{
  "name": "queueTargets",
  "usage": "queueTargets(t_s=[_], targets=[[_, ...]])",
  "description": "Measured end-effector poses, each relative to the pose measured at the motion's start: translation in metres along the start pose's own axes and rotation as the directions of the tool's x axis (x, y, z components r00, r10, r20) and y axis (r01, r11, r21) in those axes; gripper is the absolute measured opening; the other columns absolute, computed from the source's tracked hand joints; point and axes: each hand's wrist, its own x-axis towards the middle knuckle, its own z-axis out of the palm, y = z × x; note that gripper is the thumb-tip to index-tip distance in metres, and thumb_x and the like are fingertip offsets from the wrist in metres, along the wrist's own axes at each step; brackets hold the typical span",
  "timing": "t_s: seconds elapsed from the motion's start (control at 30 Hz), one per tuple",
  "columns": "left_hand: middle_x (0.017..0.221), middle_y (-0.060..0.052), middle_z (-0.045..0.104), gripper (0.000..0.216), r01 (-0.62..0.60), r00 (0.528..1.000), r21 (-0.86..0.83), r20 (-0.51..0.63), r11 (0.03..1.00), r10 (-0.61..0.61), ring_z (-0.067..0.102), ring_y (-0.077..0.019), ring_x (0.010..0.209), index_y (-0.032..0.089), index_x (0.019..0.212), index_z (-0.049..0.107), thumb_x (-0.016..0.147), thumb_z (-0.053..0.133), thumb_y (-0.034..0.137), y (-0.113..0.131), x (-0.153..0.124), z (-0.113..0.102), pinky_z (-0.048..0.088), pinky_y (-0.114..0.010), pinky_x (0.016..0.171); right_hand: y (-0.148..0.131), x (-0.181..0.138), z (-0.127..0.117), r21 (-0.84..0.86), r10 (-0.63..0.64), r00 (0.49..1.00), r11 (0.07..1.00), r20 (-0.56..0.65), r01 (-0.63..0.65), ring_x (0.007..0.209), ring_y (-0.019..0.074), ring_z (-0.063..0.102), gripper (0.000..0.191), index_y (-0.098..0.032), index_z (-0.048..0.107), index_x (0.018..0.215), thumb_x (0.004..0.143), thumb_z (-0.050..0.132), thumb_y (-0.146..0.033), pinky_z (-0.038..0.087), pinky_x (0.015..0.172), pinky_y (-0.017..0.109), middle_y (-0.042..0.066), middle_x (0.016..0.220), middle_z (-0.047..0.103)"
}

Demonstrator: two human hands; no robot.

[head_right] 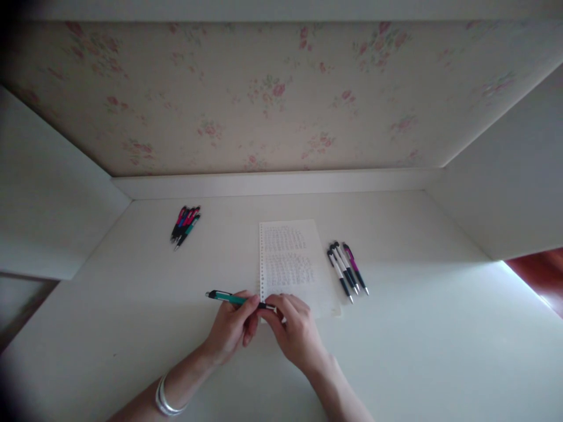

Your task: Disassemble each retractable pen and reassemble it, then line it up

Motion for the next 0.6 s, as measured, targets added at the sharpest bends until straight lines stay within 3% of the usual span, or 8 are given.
queueTargets(t_s=[0.1,0.27,0.43,0.53,0.6], targets=[[0.040,0.006,0.049,0.050,-0.011,1.000,0.013,-0.001,1.000,0.011,0.035,-0.0052,0.029,0.018,0.063,0.052,0.081,0.063,0.063,0.001,0.001,-0.002,0.024,-0.017,0.031,-0.004,0.001,-0.006,0.079,0.142,0.990,0.987,0.006,-0.142,0.059,0.0144,0.055,0.021,-0.022,0.061,0.100,0.092,0.058,-0.041,0.041,0.049,0.025,0.003,0.077,0.065],[0.041,0.005,0.049,0.050,0.001,1.000,0.041,0.030,0.999,-0.003,0.036,-0.0055,0.031,0.017,0.065,0.052,0.081,0.062,0.063,0.002,0.000,-0.002,0.025,-0.017,0.032,-0.008,0.001,-0.015,0.125,0.213,0.971,0.966,0.108,-0.225,0.052,0.0117,0.051,0.039,-0.021,0.061,0.069,0.099,0.044,-0.038,0.040,0.054,0.024,0.000,0.058,0.058],[0.043,0.005,0.051,0.048,-0.005,0.998,0.062,0.068,0.998,0.001,0.038,-0.0055,0.033,0.017,0.068,0.054,0.083,0.062,0.061,0.002,-0.001,-0.002,0.025,-0.017,0.033,-0.005,-0.003,-0.016,0.260,0.262,0.956,0.922,0.130,-0.288,0.062,0.0144,0.058,0.020,-0.021,0.064,0.088,0.092,0.058,-0.040,0.045,0.057,0.025,0.003,0.075,0.067],[0.042,0.006,0.049,0.046,-0.017,0.998,0.067,0.064,0.998,0.013,0.038,-0.0054,0.033,0.017,0.068,0.053,0.084,0.061,0.060,0.002,0.000,-0.002,0.025,-0.017,0.034,-0.004,-0.004,-0.016,0.312,0.275,0.952,0.900,0.136,-0.305,0.067,0.0152,0.061,0.027,-0.021,0.062,0.105,0.089,0.062,-0.042,0.047,0.058,0.026,0.006,0.089,0.070],[0.042,0.006,0.048,0.046,-0.021,0.998,0.067,0.064,0.998,0.017,0.037,-0.0053,0.033,0.017,0.068,0.053,0.084,0.061,0.060,0.002,0.000,-0.002,0.025,-0.017,0.034,-0.005,-0.002,-0.017,0.288,0.290,0.944,0.901,0.157,-0.325,0.062,0.0138,0.059,0.027,-0.020,0.065,0.100,0.092,0.057,-0.044,0.046,0.056,0.025,0.005,0.082,0.070]])
